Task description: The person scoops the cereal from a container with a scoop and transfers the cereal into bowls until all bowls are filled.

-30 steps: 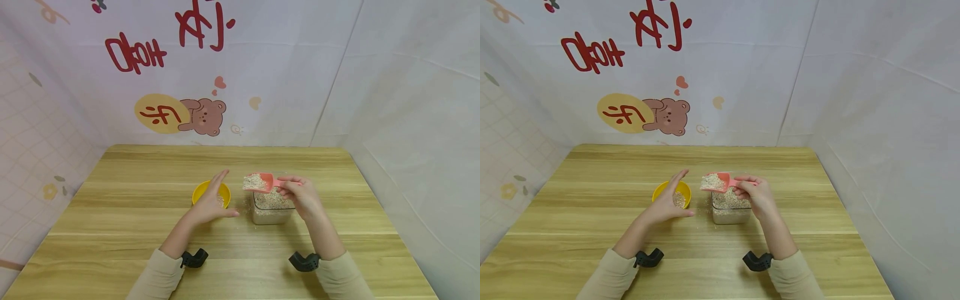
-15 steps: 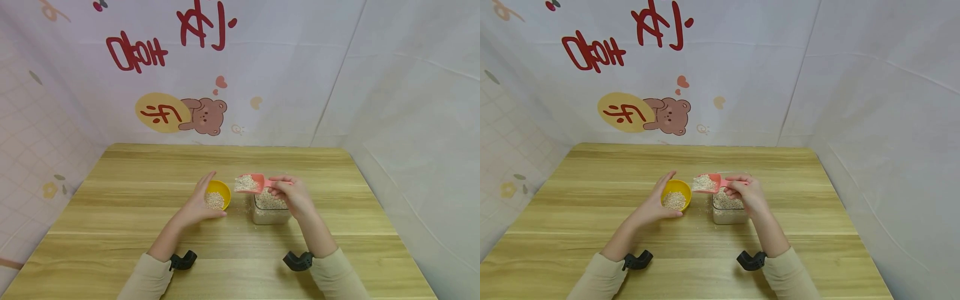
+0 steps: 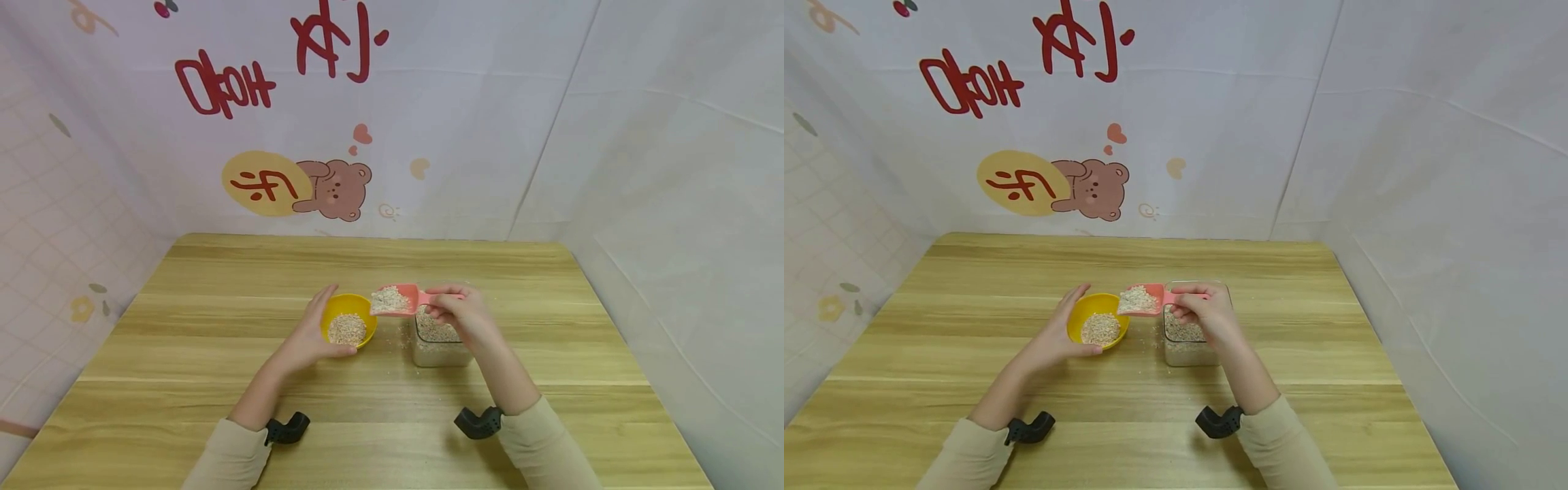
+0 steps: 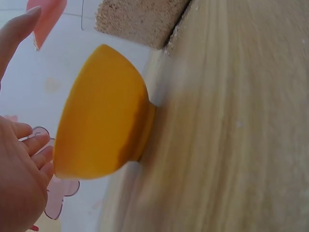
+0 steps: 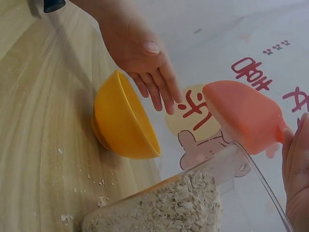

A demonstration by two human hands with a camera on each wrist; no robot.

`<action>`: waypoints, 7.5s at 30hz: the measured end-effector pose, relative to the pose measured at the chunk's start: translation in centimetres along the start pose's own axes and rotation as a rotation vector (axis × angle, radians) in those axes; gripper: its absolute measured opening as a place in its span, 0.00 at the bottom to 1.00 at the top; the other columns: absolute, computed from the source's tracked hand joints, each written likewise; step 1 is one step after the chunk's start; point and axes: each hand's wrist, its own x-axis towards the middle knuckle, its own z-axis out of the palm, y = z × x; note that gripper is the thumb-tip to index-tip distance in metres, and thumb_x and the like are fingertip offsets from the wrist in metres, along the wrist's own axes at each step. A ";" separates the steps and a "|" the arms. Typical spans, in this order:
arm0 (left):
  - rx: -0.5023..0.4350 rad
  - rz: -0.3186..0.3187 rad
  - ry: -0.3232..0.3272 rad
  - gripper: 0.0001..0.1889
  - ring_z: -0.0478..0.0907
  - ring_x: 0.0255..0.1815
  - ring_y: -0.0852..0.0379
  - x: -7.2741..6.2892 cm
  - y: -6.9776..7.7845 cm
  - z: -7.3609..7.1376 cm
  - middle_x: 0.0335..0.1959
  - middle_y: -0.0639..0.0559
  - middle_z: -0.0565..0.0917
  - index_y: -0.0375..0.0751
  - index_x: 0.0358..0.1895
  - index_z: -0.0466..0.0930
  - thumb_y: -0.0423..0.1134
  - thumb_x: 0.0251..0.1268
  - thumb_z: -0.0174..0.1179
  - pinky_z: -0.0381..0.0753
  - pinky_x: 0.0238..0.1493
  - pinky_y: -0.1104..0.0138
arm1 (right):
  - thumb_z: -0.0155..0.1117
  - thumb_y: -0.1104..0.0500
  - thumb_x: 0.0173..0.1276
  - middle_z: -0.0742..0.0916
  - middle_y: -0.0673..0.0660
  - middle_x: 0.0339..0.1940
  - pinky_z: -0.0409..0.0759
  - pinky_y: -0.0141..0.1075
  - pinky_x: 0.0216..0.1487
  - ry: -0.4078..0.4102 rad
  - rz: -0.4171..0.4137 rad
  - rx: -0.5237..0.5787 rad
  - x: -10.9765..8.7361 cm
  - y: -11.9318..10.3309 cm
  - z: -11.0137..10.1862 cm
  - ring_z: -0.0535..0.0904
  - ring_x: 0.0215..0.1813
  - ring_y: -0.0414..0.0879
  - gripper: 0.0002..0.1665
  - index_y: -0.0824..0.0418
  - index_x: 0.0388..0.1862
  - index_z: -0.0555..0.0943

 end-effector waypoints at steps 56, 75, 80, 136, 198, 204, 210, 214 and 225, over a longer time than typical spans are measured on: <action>-0.036 -0.079 -0.081 0.60 0.45 0.73 0.34 0.4 -4.6 -0.4 0.75 0.35 0.47 0.38 0.76 0.43 0.41 0.43 0.77 0.44 0.66 0.37 | 0.60 0.72 0.61 0.85 0.70 0.32 0.82 0.35 0.30 -0.046 0.137 -0.193 4.1 0.9 3.5 0.81 0.24 0.45 0.14 0.75 0.46 0.80; -0.034 -0.080 -0.084 0.60 0.45 0.74 0.36 0.2 -4.3 -0.5 0.75 0.38 0.49 0.42 0.76 0.45 0.48 0.42 0.77 0.44 0.66 0.37 | 0.61 0.71 0.60 0.85 0.70 0.31 0.83 0.38 0.31 -0.094 0.148 -0.289 4.3 0.3 4.4 0.81 0.23 0.45 0.10 0.73 0.41 0.81; -0.033 -0.079 -0.083 0.60 0.45 0.73 0.36 0.1 -4.3 -0.5 0.75 0.38 0.49 0.42 0.77 0.45 0.48 0.43 0.77 0.45 0.66 0.37 | 0.63 0.71 0.60 0.85 0.72 0.33 0.84 0.41 0.33 -0.092 0.148 -0.311 4.3 0.0 4.6 0.81 0.23 0.46 0.10 0.73 0.41 0.81; -0.035 -0.088 -0.072 0.63 0.46 0.74 0.38 0.0 -4.3 -0.6 0.76 0.40 0.48 0.42 0.76 0.45 0.52 0.38 0.78 0.45 0.67 0.39 | 0.63 0.71 0.60 0.85 0.70 0.29 0.84 0.42 0.32 -0.149 0.096 -0.374 4.4 -0.8 4.1 0.81 0.22 0.46 0.11 0.74 0.42 0.82; -0.041 -0.045 0.048 0.60 0.47 0.73 0.38 0.4 -0.4 -0.1 0.77 0.46 0.44 0.59 0.77 0.44 0.49 0.41 0.78 0.52 0.63 0.35 | 0.61 0.72 0.61 0.84 0.58 0.22 0.80 0.31 0.24 -0.032 -0.080 -0.122 0.2 -1.3 -1.5 0.78 0.20 0.41 0.17 0.82 0.48 0.76; -0.062 -0.028 0.029 0.59 0.47 0.73 0.40 0.5 0.6 0.5 0.77 0.47 0.44 0.60 0.76 0.46 0.48 0.39 0.78 0.51 0.63 0.35 | 0.60 0.72 0.63 0.84 0.57 0.21 0.80 0.30 0.24 -0.022 -0.092 -0.112 -0.3 -1.6 -2.5 0.78 0.20 0.41 0.14 0.80 0.46 0.77; -0.063 0.011 0.011 0.60 0.48 0.73 0.43 0.9 1.1 1.3 0.77 0.48 0.45 0.61 0.76 0.47 0.49 0.38 0.79 0.53 0.65 0.39 | 0.59 0.72 0.63 0.84 0.56 0.21 0.80 0.30 0.24 -0.006 -0.097 -0.120 -0.9 -1.7 -3.7 0.78 0.20 0.40 0.12 0.78 0.46 0.78; -0.054 0.043 -0.007 0.61 0.47 0.74 0.46 1.2 1.4 1.9 0.77 0.50 0.46 0.62 0.76 0.46 0.52 0.37 0.79 0.53 0.66 0.41 | 0.59 0.72 0.64 0.84 0.56 0.21 0.80 0.30 0.24 0.004 -0.102 -0.132 -1.2 -1.7 -4.5 0.78 0.20 0.40 0.12 0.78 0.46 0.78; -0.028 0.075 -0.049 0.60 0.46 0.75 0.49 2.1 3.1 3.6 0.77 0.52 0.46 0.61 0.76 0.46 0.52 0.40 0.78 0.52 0.67 0.43 | 0.60 0.71 0.65 0.85 0.55 0.21 0.80 0.29 0.25 0.035 -0.100 -0.124 -2.2 -1.7 -6.7 0.78 0.20 0.40 0.09 0.73 0.43 0.82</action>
